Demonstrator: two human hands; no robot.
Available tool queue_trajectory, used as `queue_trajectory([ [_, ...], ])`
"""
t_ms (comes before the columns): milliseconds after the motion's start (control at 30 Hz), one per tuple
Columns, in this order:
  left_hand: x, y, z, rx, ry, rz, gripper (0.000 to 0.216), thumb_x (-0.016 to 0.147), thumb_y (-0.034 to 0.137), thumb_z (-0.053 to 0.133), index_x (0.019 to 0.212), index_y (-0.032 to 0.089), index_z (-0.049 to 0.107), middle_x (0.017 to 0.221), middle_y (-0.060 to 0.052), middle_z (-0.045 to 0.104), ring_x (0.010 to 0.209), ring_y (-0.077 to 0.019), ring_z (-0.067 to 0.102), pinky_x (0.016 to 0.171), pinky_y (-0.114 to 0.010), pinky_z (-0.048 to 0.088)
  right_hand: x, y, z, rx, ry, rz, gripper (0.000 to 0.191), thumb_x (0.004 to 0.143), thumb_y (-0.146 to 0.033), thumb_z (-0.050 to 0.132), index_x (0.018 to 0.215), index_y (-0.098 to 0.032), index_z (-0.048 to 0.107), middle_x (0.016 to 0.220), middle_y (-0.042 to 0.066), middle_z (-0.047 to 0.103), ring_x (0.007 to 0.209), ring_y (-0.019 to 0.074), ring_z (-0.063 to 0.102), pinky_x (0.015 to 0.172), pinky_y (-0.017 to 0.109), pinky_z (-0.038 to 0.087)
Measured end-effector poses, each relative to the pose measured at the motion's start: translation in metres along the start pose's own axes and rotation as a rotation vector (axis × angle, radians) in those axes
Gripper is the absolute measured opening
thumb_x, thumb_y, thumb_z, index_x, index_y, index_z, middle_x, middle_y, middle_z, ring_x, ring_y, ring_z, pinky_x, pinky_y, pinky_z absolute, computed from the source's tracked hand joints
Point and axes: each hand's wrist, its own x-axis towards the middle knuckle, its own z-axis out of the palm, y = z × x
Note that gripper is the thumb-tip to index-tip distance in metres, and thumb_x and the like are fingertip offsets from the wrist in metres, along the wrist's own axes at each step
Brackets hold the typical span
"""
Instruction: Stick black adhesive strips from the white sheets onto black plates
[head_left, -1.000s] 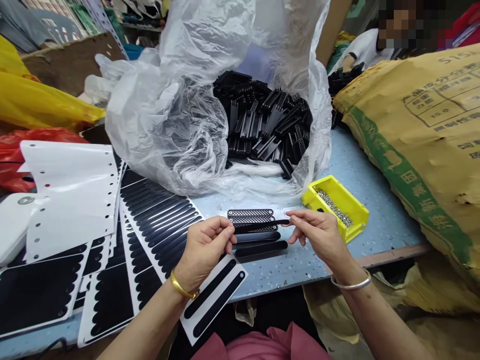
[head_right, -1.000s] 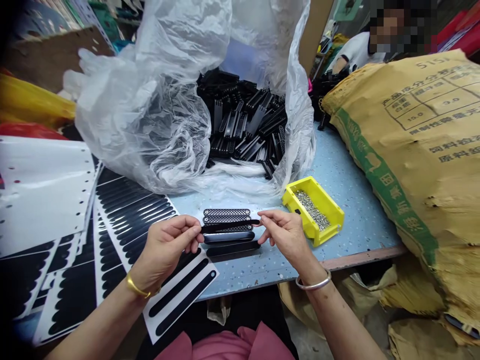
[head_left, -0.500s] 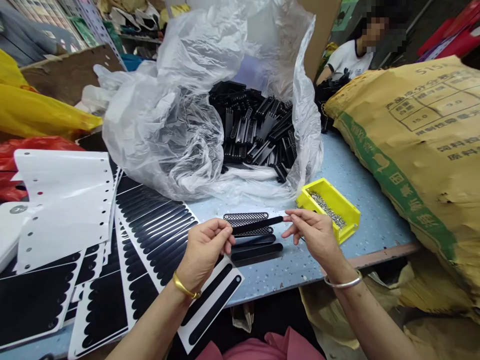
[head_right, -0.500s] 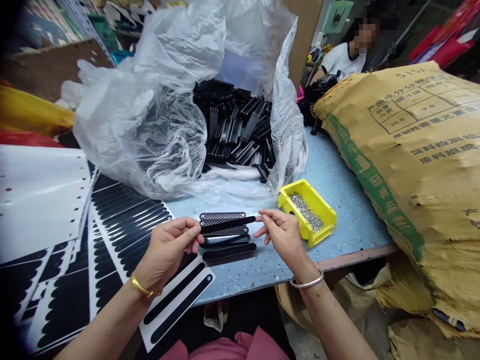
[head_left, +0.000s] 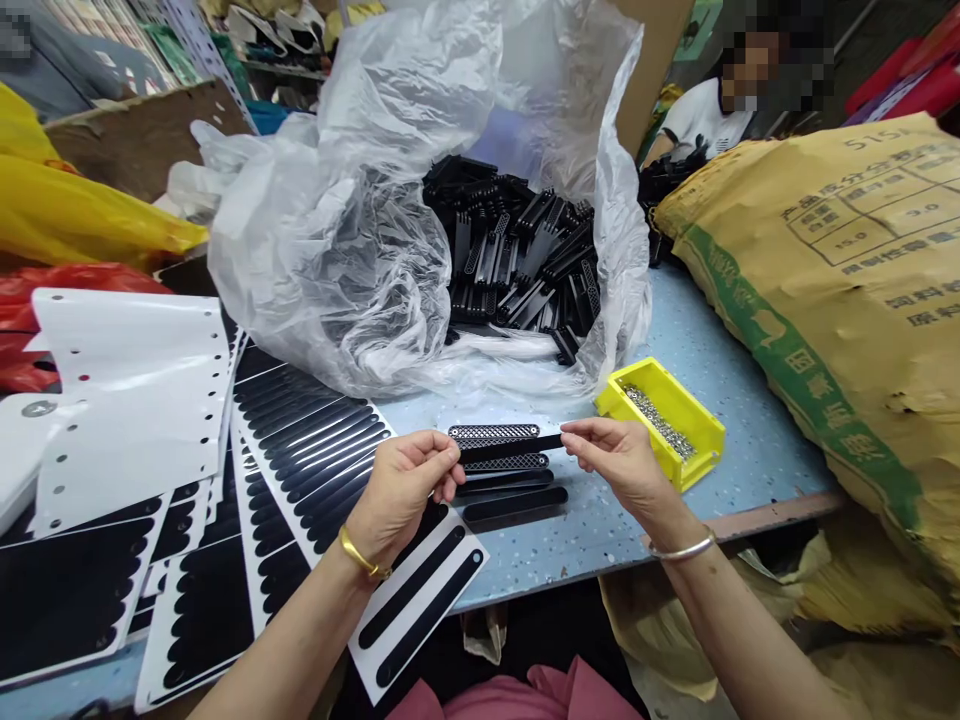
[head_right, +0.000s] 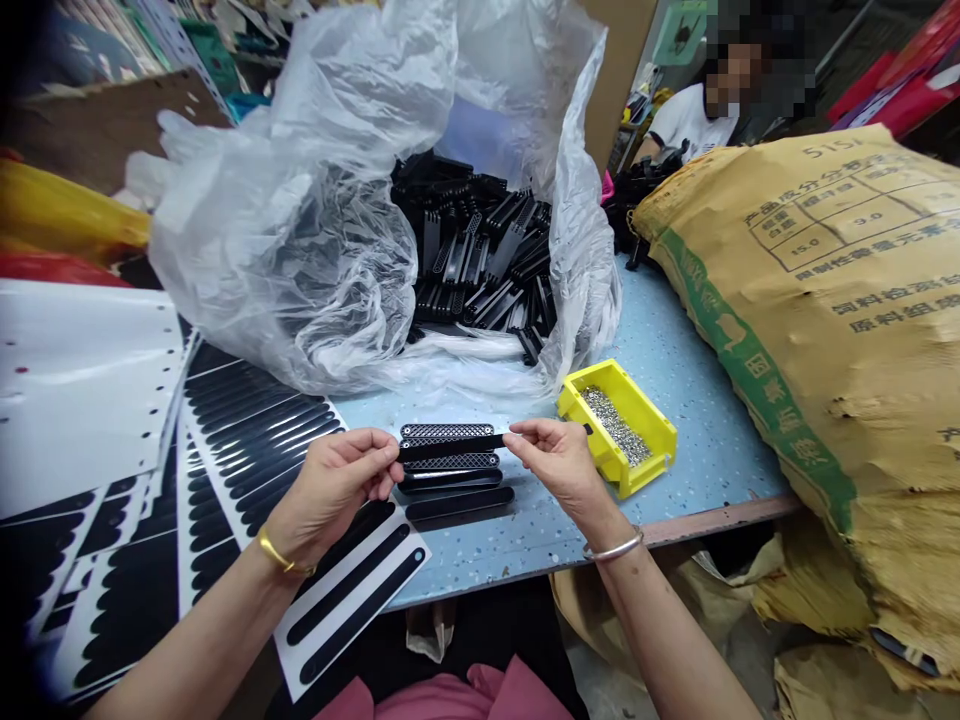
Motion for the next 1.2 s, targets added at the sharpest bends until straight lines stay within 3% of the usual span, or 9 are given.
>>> queue_trajectory([
  [167,0.0,0.0,0.0,0.011,-0.017,-0.011,0.024,0.071,0.033,0.076,0.07,0.011,0.065,0.056,-0.004,0.065,0.042,-0.0068,0.051,0.043,-0.018,0.037,0.0,-0.01,0.004,-0.104,-0.1,-0.036,0.022,0.067,-0.036,0.08,0.064,-0.015,0.072,0.052,0.0,0.058,0.049,0.01,0.047,0.046,0.024,0.036],
  [300,0.005,-0.005,-0.008,0.088,0.014,0.006,0.024,0.072,0.033,0.074,0.075,0.01,0.069,0.056,-0.004,0.065,0.041,-0.0084,0.051,0.041,-0.02,0.036,-0.003,-0.01,0.004,-0.038,-0.12,0.004,0.025,0.065,-0.032,0.08,0.054,-0.016,0.065,0.048,-0.001,0.054,0.046,0.0092,0.044,0.045,0.023,0.032],
  [367,0.01,-0.008,-0.016,0.182,0.107,0.073,0.024,0.073,0.031,0.071,0.085,0.01,0.072,0.057,-0.003,0.065,0.042,-0.0098,0.052,0.042,-0.021,0.038,-0.004,-0.007,0.002,0.046,-0.11,0.032,0.025,0.065,-0.031,0.081,0.053,-0.016,0.064,0.049,-0.001,0.054,0.046,0.0089,0.044,0.045,0.023,0.033],
  [467,0.018,-0.011,-0.028,0.472,0.241,0.292,0.027,0.071,0.023,0.068,0.095,0.013,0.075,0.062,-0.001,0.066,0.051,-0.0111,0.055,0.052,-0.024,0.043,-0.002,-0.003,-0.006,0.158,-0.112,0.071,0.024,0.063,-0.03,0.083,0.053,-0.016,0.066,0.049,-0.001,0.054,0.046,0.0086,0.044,0.045,0.023,0.032],
  [567,0.027,-0.011,-0.032,0.747,0.176,0.417,0.032,0.071,0.02,0.066,0.101,0.017,0.076,0.065,0.0,0.067,0.054,-0.0107,0.055,0.058,-0.024,0.045,0.0,0.001,-0.014,0.238,-0.12,0.101,0.024,0.061,-0.031,0.085,0.054,-0.016,0.068,0.05,0.0,0.054,0.046,0.0091,0.045,0.045,0.023,0.032],
  [700,0.037,-0.01,-0.031,0.786,0.042,0.33,0.041,0.072,0.022,0.067,0.111,0.015,0.073,0.058,0.003,0.062,0.049,-0.0103,0.053,0.054,-0.022,0.043,0.001,0.003,-0.017,0.253,-0.162,0.128,0.025,0.061,-0.032,0.085,0.054,-0.016,0.068,0.05,0.0,0.054,0.047,0.0098,0.045,0.045,0.024,0.032],
  [767,0.038,-0.011,-0.03,0.768,0.04,0.28,0.035,0.071,0.023,0.067,0.104,0.014,0.073,0.057,0.002,0.062,0.05,-0.0108,0.054,0.051,-0.021,0.041,0.0,0.003,-0.014,0.228,-0.2,0.14,0.026,0.061,-0.032,0.085,0.052,-0.016,0.066,0.049,0.0,0.053,0.046,0.0095,0.044,0.045,0.024,0.03],
  [900,0.03,-0.013,-0.031,0.745,0.084,0.207,0.007,0.071,0.021,0.061,0.069,0.015,0.066,0.054,0.001,0.06,0.049,-0.012,0.054,0.048,-0.021,0.039,0.002,0.002,-0.004,0.179,-0.244,0.177,0.029,0.06,-0.033,0.085,0.049,-0.016,0.065,0.046,-0.001,0.051,0.044,0.0082,0.039,0.043,0.024,0.025],
  [1200,0.018,-0.016,-0.024,0.854,-0.035,0.139,0.021,0.077,0.016,0.049,0.057,0.018,0.055,0.045,0.002,0.053,0.045,-0.0113,0.049,0.05,-0.022,0.035,0.007,0.005,0.014,0.15,-0.28,0.228,0.03,0.06,-0.033,0.085,0.049,-0.015,0.064,0.048,-0.001,0.052,0.043,0.0065,0.038,0.041,0.022,0.023],
])
